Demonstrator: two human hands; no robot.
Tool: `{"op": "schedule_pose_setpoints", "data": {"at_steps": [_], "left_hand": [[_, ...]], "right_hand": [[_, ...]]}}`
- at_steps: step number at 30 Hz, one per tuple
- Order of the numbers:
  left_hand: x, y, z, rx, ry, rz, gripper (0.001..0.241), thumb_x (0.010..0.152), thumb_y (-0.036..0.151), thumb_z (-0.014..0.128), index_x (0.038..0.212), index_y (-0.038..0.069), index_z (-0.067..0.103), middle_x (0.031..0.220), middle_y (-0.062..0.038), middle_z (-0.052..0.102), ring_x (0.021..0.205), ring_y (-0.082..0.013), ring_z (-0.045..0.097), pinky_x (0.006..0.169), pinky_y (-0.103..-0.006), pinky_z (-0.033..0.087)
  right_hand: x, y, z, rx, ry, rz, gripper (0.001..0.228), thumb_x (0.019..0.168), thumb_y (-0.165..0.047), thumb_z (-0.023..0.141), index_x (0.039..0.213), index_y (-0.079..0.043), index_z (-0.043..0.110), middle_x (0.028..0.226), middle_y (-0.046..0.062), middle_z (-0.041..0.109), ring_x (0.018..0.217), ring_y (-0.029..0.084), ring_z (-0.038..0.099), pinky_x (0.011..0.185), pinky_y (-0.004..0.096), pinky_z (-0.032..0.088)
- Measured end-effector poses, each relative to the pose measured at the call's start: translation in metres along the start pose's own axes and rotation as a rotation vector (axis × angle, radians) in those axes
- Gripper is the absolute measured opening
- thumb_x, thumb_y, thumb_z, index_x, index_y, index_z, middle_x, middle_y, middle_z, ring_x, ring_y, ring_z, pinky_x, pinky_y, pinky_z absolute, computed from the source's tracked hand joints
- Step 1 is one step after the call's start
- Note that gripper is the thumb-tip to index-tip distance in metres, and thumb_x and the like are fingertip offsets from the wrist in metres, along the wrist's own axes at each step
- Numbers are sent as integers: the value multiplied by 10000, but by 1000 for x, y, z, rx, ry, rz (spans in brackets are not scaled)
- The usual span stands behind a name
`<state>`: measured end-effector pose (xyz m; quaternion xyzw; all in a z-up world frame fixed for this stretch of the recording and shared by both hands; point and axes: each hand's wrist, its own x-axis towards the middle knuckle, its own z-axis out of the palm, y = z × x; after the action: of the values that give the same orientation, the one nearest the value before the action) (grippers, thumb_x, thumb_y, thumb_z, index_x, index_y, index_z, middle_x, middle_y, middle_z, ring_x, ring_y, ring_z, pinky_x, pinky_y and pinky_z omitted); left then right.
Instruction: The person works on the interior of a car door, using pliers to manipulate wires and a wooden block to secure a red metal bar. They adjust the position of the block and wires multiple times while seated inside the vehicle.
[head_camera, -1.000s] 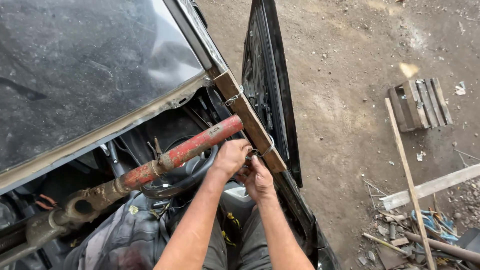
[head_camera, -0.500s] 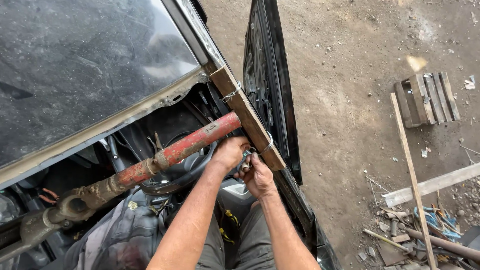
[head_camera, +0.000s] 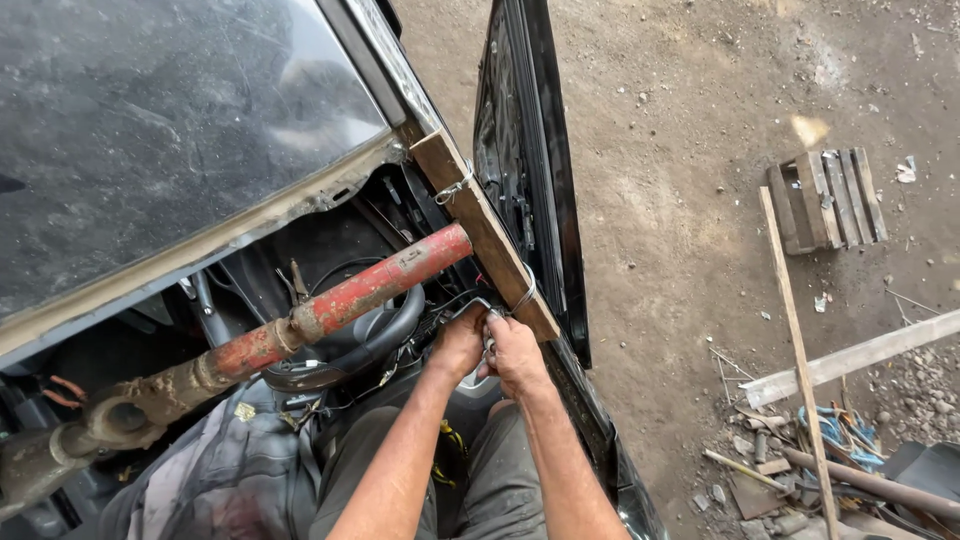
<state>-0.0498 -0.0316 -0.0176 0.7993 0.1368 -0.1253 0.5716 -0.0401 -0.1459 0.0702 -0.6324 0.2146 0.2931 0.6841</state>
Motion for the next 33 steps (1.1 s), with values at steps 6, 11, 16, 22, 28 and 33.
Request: {"op": "schedule_pose_setpoints", "data": {"at_steps": [6, 11, 16, 22, 28, 33], "left_hand": [[3, 28, -27, 140, -106, 11, 294, 999, 340, 493, 1124, 143, 673, 1127, -171, 716, 1037, -403, 669, 854, -480, 525], [14, 53, -51, 240, -215, 39, 322, 996, 376, 557, 1107, 122, 720, 1102, -159, 733, 1021, -371, 691, 881, -450, 533], [17, 44, -43, 139, -209, 72, 256, 952, 295, 615, 1116, 130, 723, 1069, -120, 759, 996, -316, 721, 863, -419, 550], [16, -8, 3, -101, -78, 69, 169, 967, 184, 615, 1091, 113, 704, 997, -91, 762, 912, -235, 716, 824, -373, 559], [11, -36, 37, -607, -68, 80, 175, 955, 49, 568, 1104, 60, 660, 1026, -30, 723, 912, -126, 684, 792, -275, 571], [-2, -26, 40, -536, -38, 100, 242, 902, 28, 601, 1139, 68, 628, 1017, -3, 699, 905, -105, 660, 742, -259, 564]], "right_hand": [[-16, -16, -1, -669, 107, -58, 361, 978, -363, 559, 1044, -20, 648, 705, 158, 685, 534, 280, 662, 539, 417, 561], [-9, 4, -5, -907, 251, -512, 314, 950, -323, 592, 986, -27, 691, 871, 237, 709, 847, 448, 685, 735, 490, 552], [11, 20, -23, -991, 219, -586, 316, 976, -324, 591, 936, -27, 689, 855, 229, 712, 811, 435, 676, 724, 508, 541], [7, -19, -21, 7, -128, 225, 302, 995, -328, 569, 789, -106, 571, 569, -9, 463, 418, 146, 410, 440, 366, 399], [28, -35, -3, 557, -145, 479, 292, 1021, -268, 552, 757, -158, 494, 558, -89, 342, 439, 58, 306, 414, 235, 306], [64, 0, -8, 65, -106, 261, 320, 1028, -299, 598, 737, -172, 556, 545, -69, 466, 409, 91, 401, 371, 344, 383]]}}
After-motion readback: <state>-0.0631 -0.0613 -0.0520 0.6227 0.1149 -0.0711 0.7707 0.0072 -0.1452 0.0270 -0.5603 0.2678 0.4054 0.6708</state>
